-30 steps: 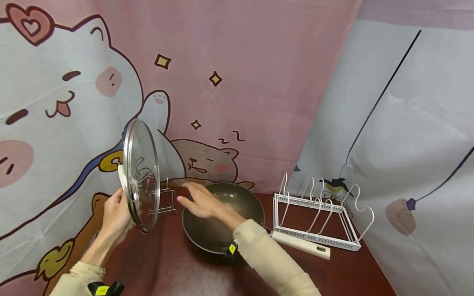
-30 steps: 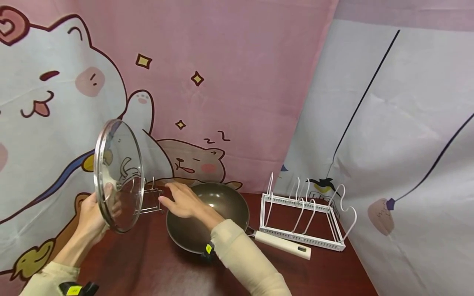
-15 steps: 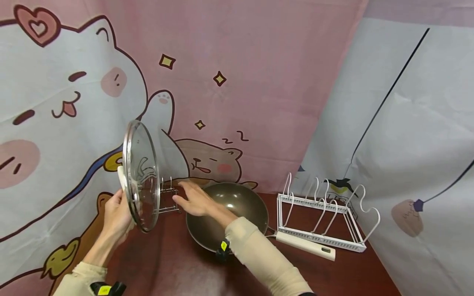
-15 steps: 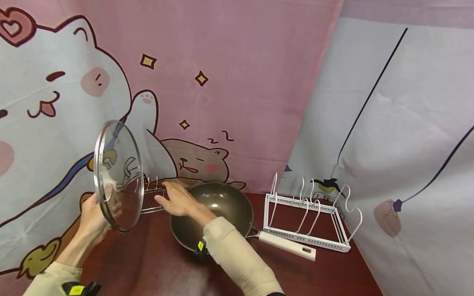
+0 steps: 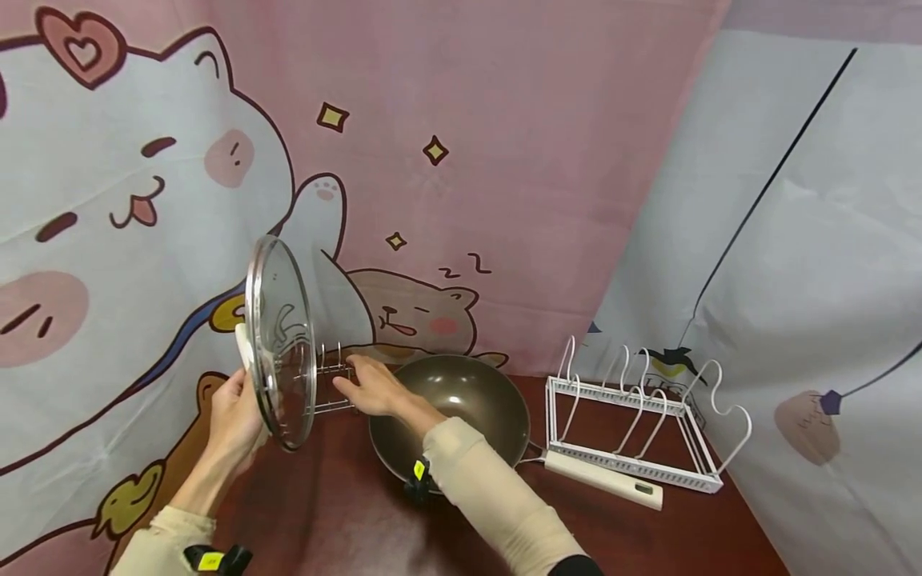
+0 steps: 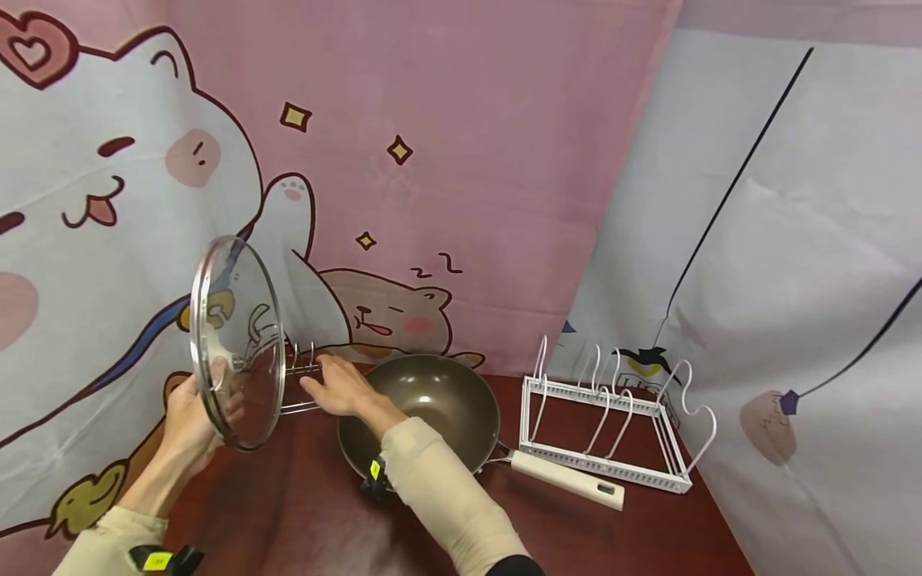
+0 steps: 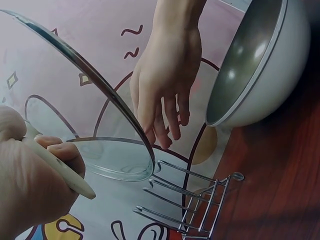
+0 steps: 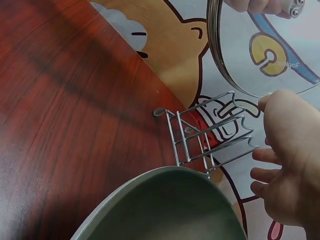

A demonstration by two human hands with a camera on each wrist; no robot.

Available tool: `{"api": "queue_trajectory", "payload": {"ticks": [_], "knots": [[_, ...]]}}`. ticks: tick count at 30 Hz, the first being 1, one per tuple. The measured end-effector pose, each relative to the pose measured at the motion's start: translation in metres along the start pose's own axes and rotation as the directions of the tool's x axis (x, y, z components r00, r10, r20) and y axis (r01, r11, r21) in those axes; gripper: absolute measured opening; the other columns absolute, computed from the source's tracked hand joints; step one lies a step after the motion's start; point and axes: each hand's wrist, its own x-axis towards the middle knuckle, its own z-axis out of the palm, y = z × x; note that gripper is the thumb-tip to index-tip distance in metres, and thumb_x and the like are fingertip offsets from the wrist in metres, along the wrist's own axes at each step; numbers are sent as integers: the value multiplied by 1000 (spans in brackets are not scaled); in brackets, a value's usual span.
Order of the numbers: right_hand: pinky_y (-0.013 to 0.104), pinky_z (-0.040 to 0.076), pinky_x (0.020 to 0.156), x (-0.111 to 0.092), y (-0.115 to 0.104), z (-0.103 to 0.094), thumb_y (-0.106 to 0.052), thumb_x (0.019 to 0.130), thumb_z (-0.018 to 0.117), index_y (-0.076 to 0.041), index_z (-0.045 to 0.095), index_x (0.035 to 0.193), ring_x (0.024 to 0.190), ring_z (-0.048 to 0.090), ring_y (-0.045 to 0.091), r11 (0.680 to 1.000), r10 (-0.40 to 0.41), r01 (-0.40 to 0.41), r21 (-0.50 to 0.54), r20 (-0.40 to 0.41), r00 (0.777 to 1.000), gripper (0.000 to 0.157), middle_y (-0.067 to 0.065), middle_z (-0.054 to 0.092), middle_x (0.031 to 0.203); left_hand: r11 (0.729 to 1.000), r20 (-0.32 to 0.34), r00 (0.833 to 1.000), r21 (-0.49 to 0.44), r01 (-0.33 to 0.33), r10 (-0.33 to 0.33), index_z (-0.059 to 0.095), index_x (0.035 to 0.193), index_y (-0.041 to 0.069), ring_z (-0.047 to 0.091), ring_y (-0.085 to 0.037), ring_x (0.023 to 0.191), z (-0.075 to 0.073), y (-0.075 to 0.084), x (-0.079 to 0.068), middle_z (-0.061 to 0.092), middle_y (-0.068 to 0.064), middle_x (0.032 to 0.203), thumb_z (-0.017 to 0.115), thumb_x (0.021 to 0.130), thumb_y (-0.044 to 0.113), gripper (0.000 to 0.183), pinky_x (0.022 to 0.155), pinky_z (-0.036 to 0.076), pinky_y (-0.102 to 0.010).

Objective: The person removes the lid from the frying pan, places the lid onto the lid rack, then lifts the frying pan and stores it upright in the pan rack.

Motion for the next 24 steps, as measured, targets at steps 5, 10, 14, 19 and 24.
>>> {"api": "queue_trajectory", "payload": {"ticks": [5, 10, 14, 19, 24], "knots": [[36, 42, 135, 7, 2, 5, -48, 117, 51, -5, 49, 167, 161, 54, 29, 1000, 26, -26, 6, -11, 1000, 65, 15, 58, 170, 1000, 0, 1000, 8, 18, -18, 63, 109, 17, 55, -10, 51, -1, -3, 5, 58, 6, 67, 62, 112, 58, 42, 41, 44, -30], [36, 49, 129, 15, 6, 11, -43, 117, 53, -3, 56, 160, 153, 62, 31, 999, 29, -28, 31, -48, 998, 59, 17, 65, 161, 1000, 5, 1000, 5, 20, -20, 62, 107, 16, 54, -10, 51, -2, -5, 9, 58, 6, 66, 63, 112, 59, 43, 39, 43, -29], [37, 54, 125, 22, 5, 14, -40, 117, 55, -2, 59, 157, 148, 66, 31, 998, 37, -34, 46, -68, 997, 56, 18, 69, 156, 999, 13, 1000, 26, 19, -19, 63, 108, 16, 55, -9, 50, -3, -6, 12, 60, 6, 67, 62, 111, 61, 46, 39, 44, -29], [36, 55, 122, 28, 5, 19, -39, 116, 57, -1, 60, 155, 145, 68, 31, 999, 44, -41, 36, -74, 996, 54, 18, 71, 153, 999, 17, 1000, 46, 11, -12, 62, 107, 15, 54, -9, 48, -4, -9, 17, 61, 6, 66, 62, 110, 64, 49, 38, 42, -30], [36, 58, 120, 33, 5, 24, -40, 117, 57, -3, 61, 155, 141, 71, 30, 997, 67, -64, 37, -71, 995, 53, 17, 73, 151, 999, 15, 1000, 40, 12, -12, 62, 105, 15, 52, -9, 46, -3, -13, 23, 60, 6, 65, 61, 111, 63, 48, 37, 40, -30]]}}
